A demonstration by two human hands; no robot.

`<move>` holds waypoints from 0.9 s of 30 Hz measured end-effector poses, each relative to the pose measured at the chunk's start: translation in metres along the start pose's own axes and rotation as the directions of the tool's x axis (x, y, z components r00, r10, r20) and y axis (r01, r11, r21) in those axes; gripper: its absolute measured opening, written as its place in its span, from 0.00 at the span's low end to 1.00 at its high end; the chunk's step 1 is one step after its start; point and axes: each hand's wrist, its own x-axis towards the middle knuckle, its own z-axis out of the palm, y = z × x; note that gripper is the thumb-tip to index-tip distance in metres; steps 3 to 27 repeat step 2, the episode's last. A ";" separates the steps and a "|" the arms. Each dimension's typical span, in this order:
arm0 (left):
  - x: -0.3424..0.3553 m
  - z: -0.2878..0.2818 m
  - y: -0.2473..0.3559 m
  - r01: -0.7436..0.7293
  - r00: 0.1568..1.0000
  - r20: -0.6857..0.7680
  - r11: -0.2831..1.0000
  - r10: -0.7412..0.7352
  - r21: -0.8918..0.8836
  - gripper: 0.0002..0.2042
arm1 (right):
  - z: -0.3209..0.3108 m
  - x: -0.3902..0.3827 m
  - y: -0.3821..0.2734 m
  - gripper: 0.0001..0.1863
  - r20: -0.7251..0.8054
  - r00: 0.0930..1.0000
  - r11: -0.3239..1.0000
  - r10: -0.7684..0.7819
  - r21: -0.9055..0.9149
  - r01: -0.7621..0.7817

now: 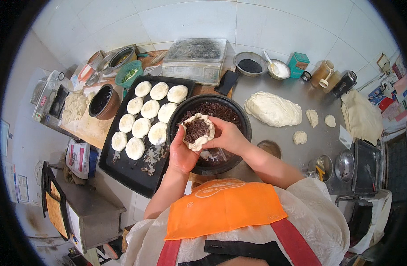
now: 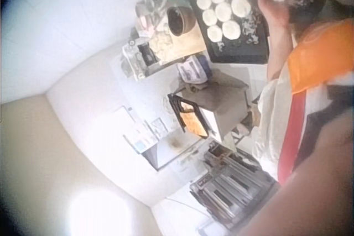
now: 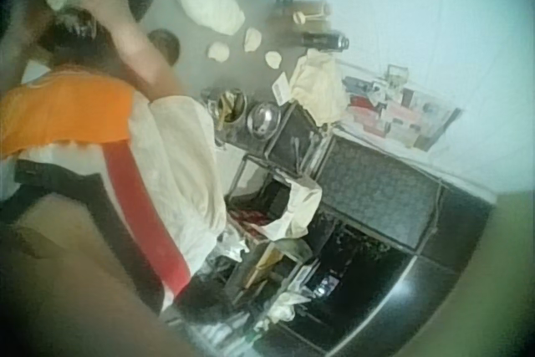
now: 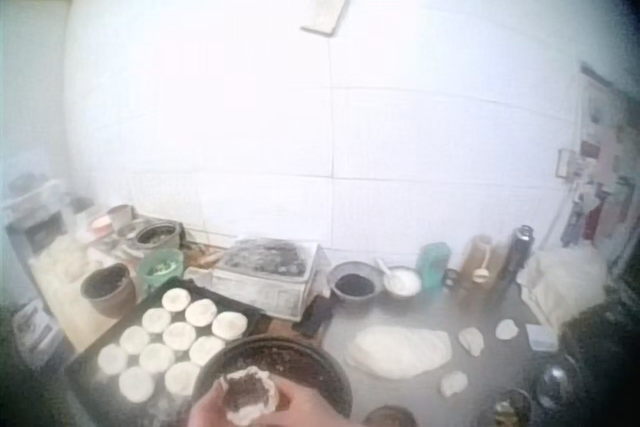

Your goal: The person weighs bags of dough on a scale, then fills flattened dough pieces with a dark paste using a spoon and arranges the buns on a baking tray.

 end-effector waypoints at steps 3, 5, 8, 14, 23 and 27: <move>0.000 -0.004 0.003 0.039 0.999 -0.020 0.994 -0.037 0.104 0.25 | 0.002 0.000 -0.003 0.35 -0.005 0.999 0.998 0.034 0.053 -0.033; 0.000 -0.004 0.003 0.039 0.999 -0.020 0.994 -0.037 0.104 0.25 | 0.002 0.000 -0.003 0.35 -0.005 0.999 0.998 0.034 0.053 -0.033; 0.000 -0.004 0.003 0.039 0.999 -0.020 0.994 -0.037 0.104 0.25 | 0.002 0.000 -0.003 0.35 -0.005 0.999 0.998 0.034 0.053 -0.033; 0.000 -0.004 0.003 0.039 0.999 -0.020 0.994 -0.037 0.104 0.25 | 0.002 0.000 -0.003 0.35 -0.005 0.999 0.998 0.034 0.053 -0.033; 0.000 -0.004 0.003 0.039 0.999 -0.020 0.994 -0.037 0.104 0.25 | 0.002 0.000 -0.003 0.35 -0.005 0.999 0.998 0.034 0.053 -0.033; 0.000 -0.004 0.003 0.039 0.999 -0.020 0.994 -0.037 0.104 0.25 | 0.002 0.000 -0.003 0.35 -0.005 0.999 0.998 0.034 0.053 -0.033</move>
